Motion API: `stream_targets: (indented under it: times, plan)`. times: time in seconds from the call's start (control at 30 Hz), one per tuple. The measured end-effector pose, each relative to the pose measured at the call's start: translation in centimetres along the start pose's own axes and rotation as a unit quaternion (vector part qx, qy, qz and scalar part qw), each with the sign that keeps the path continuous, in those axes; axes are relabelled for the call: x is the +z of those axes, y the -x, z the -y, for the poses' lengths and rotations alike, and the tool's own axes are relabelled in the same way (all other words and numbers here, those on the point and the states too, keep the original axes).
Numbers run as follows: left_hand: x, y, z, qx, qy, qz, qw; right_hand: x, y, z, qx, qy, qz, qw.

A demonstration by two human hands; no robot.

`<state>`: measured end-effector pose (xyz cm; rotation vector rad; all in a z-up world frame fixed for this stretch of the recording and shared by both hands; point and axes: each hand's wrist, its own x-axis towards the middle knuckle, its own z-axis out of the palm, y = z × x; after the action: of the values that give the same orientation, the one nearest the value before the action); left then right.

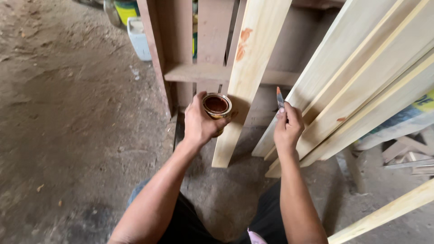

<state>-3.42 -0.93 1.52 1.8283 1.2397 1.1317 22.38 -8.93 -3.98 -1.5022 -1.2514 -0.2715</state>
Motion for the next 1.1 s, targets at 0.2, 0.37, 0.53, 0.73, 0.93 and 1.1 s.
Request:
stream_targets:
  times: [0.2, 0.37, 0.53, 0.73, 0.93, 1.1]
  plan:
    - [1.5, 3.4, 2.8, 0.188, -0.142, 0.250, 0.939, 0.0, 6.7, -5.6, -0.013, 0.027, 0.044, 0.999]
    - [8.3, 10.5, 5.6, 0.100, -0.240, 0.431, 0.864, -1.0, 7.0, -7.1, 0.057, -0.009, 0.026, 0.998]
    - [14.8, 15.6, 11.1, 0.130, -0.260, 0.460, 0.839, -1.1, 7.7, -7.0, 0.081, -0.024, 0.061, 0.995]
    - [23.8, 20.4, 18.0, 0.070, -0.302, 0.374, 0.874, -2.3, 8.9, -8.1, 0.097, -0.042, 0.108, 0.989]
    - [22.8, 19.9, 18.5, -0.051, -0.348, 0.478, 0.805, -3.5, 9.1, -8.6, 0.091, -0.053, 0.159, 0.982]
    - [14.4, 8.9, 11.5, -0.104, -0.409, 0.518, 0.744, -4.0, 9.2, -8.8, 0.058, -0.078, 0.223, 0.970]
